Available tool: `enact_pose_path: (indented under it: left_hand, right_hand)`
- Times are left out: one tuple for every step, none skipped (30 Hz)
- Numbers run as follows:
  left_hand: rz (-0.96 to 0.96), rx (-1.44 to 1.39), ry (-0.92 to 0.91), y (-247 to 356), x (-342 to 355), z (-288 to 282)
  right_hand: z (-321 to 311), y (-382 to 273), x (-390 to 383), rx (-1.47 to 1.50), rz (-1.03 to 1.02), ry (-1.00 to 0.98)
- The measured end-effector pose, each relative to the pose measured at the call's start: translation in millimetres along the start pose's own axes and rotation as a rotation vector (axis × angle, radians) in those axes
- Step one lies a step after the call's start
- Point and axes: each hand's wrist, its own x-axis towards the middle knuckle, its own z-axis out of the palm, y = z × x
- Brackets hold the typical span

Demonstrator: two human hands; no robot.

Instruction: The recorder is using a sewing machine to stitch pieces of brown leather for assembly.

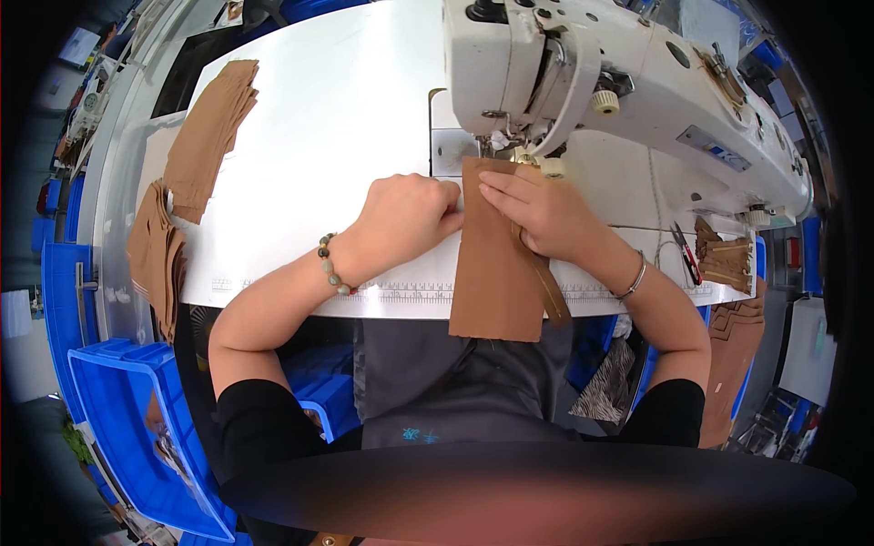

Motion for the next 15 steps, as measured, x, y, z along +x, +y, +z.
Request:
enact_pose_path:
  left_hand:
    - [-0.030,0.026,-0.004,-2,4,1]
    - [-0.047,0.011,0.021,-2,6,3]
    - [-0.050,0.017,0.001,-1,5,6]
    - [-0.003,0.033,0.097,0,3,9]
    - [0.023,0.042,0.155,0,2,12]
    - [0.044,0.042,0.191,1,0,15]
    - [0.082,0.065,0.252,2,-1,17]
    - [0.119,0.092,0.314,2,-2,18]
    - [0.118,0.092,0.312,2,-2,19]
    - [0.145,0.099,0.325,3,-3,20]
    - [0.174,0.101,0.337,3,-3,20]
    - [0.172,0.103,0.337,3,-2,21]
    - [0.201,0.127,0.348,4,-1,22]
    - [0.229,0.153,0.359,4,0,23]
    - [0.227,0.151,0.359,4,0,24]
  right_hand:
    - [1,0,-2,0.030,0.028,0.003]
    - [1,-1,-4,0.032,0.035,0.004]
    - [2,-1,-5,-0.007,0.058,0.008]
    - [2,-2,-7,-0.041,0.088,0.003]
    - [2,-2,-7,-0.048,0.091,0.010]
    - [3,-3,-8,-0.024,0.095,0.020]
    - [4,-3,-7,0.000,0.094,0.031]
    - [6,-4,-6,0.002,0.093,0.030]
    - [7,-4,-5,0.003,0.084,0.035]
    - [7,-4,-4,0.010,0.079,0.035]
    - [7,-4,-3,0.006,0.078,0.038]
    - [6,-4,-3,-0.001,0.070,0.036]
    - [4,-3,-3,0.004,0.072,0.032]
    - [3,-3,-3,-0.007,0.061,0.030]
    - [1,-3,-2,-0.030,0.049,0.032]
